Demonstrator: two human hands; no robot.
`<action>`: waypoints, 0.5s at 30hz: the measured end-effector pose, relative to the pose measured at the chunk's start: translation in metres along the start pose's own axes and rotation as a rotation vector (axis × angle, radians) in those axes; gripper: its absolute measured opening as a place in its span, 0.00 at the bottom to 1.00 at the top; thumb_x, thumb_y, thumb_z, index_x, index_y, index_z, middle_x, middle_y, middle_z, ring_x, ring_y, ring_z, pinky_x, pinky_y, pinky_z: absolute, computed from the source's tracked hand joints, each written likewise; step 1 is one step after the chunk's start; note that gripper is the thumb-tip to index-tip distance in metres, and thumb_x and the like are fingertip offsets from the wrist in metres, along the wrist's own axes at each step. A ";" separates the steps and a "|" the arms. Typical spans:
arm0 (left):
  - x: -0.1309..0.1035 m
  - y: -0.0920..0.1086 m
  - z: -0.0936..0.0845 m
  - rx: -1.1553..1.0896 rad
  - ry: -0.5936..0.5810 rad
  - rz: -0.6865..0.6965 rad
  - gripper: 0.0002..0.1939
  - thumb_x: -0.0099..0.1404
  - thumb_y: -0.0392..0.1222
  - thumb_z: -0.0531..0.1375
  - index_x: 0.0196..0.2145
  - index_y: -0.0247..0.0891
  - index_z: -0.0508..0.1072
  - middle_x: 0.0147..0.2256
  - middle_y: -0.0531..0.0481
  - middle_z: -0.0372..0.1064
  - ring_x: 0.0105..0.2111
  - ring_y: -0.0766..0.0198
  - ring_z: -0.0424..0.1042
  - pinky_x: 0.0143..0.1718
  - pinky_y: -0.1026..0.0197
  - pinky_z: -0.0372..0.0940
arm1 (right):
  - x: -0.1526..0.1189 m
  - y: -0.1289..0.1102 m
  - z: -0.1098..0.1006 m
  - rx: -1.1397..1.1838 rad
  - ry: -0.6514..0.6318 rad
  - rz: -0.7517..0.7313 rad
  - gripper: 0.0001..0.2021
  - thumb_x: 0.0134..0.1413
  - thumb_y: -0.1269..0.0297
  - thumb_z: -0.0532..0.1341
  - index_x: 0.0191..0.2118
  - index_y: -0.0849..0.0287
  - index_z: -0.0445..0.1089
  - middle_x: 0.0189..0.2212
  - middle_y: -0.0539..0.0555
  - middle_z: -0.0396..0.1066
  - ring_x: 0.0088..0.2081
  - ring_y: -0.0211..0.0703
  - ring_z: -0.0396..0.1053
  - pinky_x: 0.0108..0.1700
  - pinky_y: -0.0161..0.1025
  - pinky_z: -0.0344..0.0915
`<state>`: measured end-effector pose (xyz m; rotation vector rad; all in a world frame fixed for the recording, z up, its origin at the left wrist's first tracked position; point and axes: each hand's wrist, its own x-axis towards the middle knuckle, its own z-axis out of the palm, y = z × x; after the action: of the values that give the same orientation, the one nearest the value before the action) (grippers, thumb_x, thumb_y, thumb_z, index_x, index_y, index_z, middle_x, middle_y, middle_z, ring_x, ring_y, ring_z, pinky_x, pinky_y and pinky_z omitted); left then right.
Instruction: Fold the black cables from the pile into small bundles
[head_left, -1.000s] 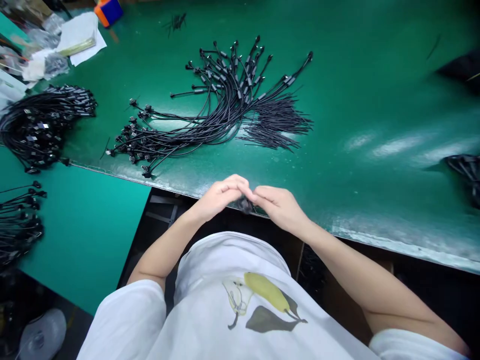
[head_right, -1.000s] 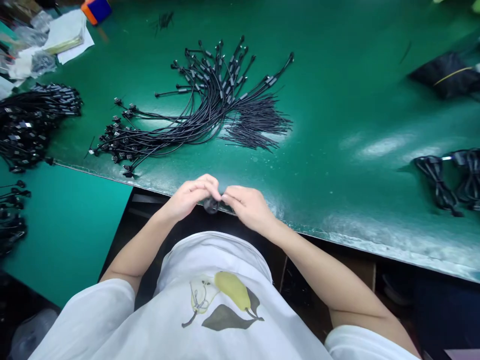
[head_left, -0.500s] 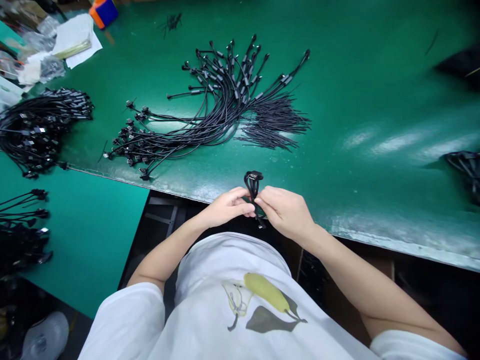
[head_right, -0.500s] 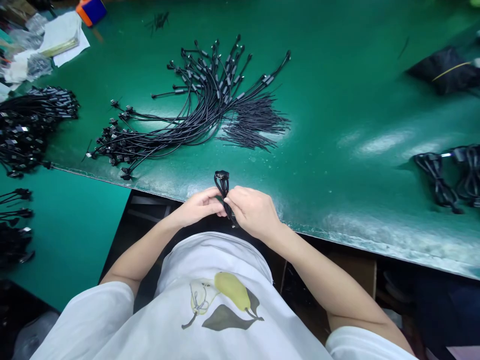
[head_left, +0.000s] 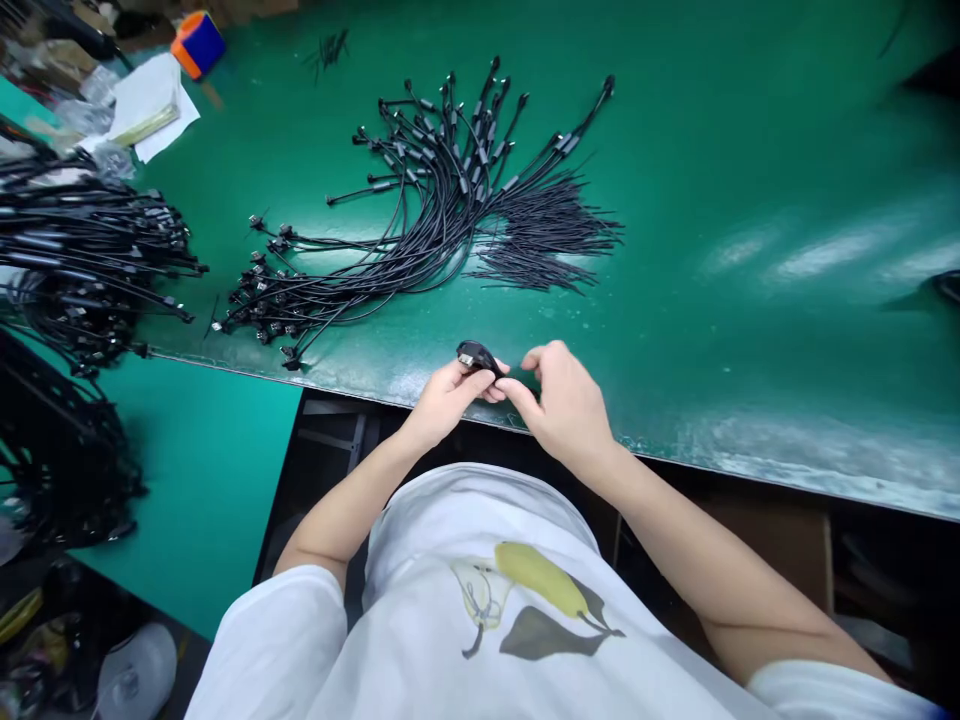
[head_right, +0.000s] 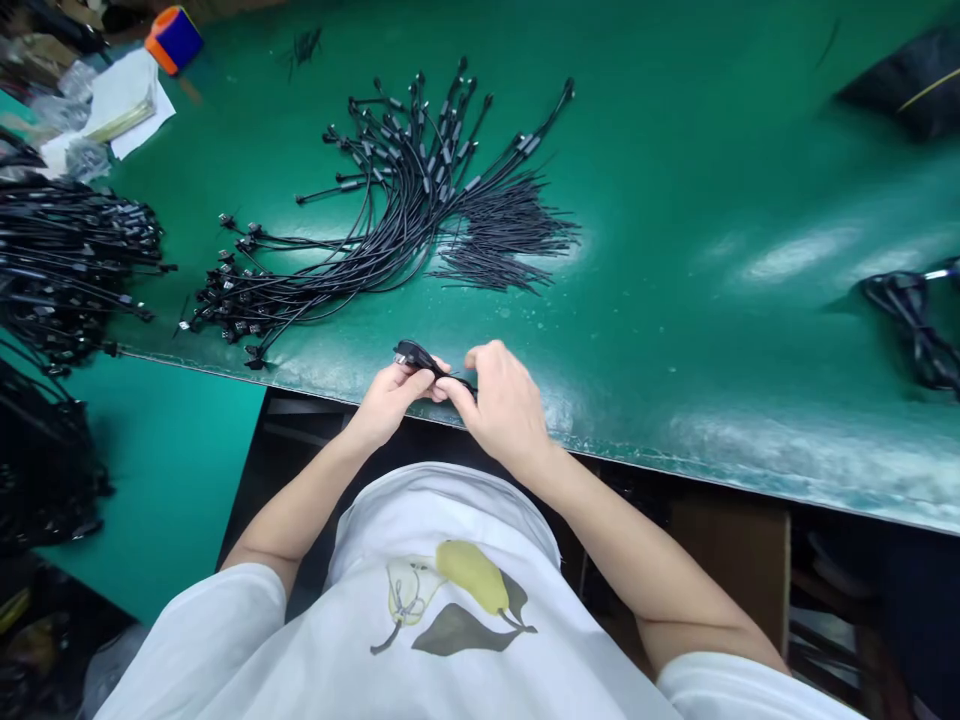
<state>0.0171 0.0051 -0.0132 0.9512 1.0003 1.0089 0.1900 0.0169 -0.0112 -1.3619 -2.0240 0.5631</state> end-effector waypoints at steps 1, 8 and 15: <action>0.002 -0.001 0.001 -0.028 -0.002 -0.013 0.24 0.58 0.58 0.67 0.40 0.32 0.76 0.33 0.47 0.73 0.32 0.66 0.72 0.42 0.60 0.69 | 0.000 0.001 0.001 0.004 0.050 -0.049 0.15 0.64 0.50 0.54 0.40 0.58 0.64 0.39 0.61 0.68 0.42 0.52 0.67 0.43 0.44 0.63; 0.010 -0.006 0.012 -0.059 0.028 -0.009 0.29 0.56 0.56 0.69 0.49 0.35 0.72 0.40 0.45 0.76 0.40 0.61 0.75 0.49 0.56 0.68 | -0.003 0.016 0.009 -0.127 -0.045 -0.082 0.19 0.71 0.57 0.45 0.58 0.61 0.61 0.43 0.61 0.72 0.41 0.50 0.71 0.40 0.41 0.65; 0.013 -0.004 0.015 0.200 -0.066 -0.050 0.27 0.64 0.51 0.64 0.58 0.41 0.64 0.52 0.43 0.70 0.49 0.59 0.73 0.56 0.55 0.65 | -0.013 0.063 -0.012 -0.431 -0.267 0.039 0.16 0.68 0.51 0.55 0.41 0.58 0.71 0.36 0.54 0.71 0.36 0.40 0.69 0.36 0.34 0.60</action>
<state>0.0352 0.0138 -0.0156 1.1114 1.0783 0.8412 0.2434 0.0289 -0.0466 -1.6468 -2.4410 0.3491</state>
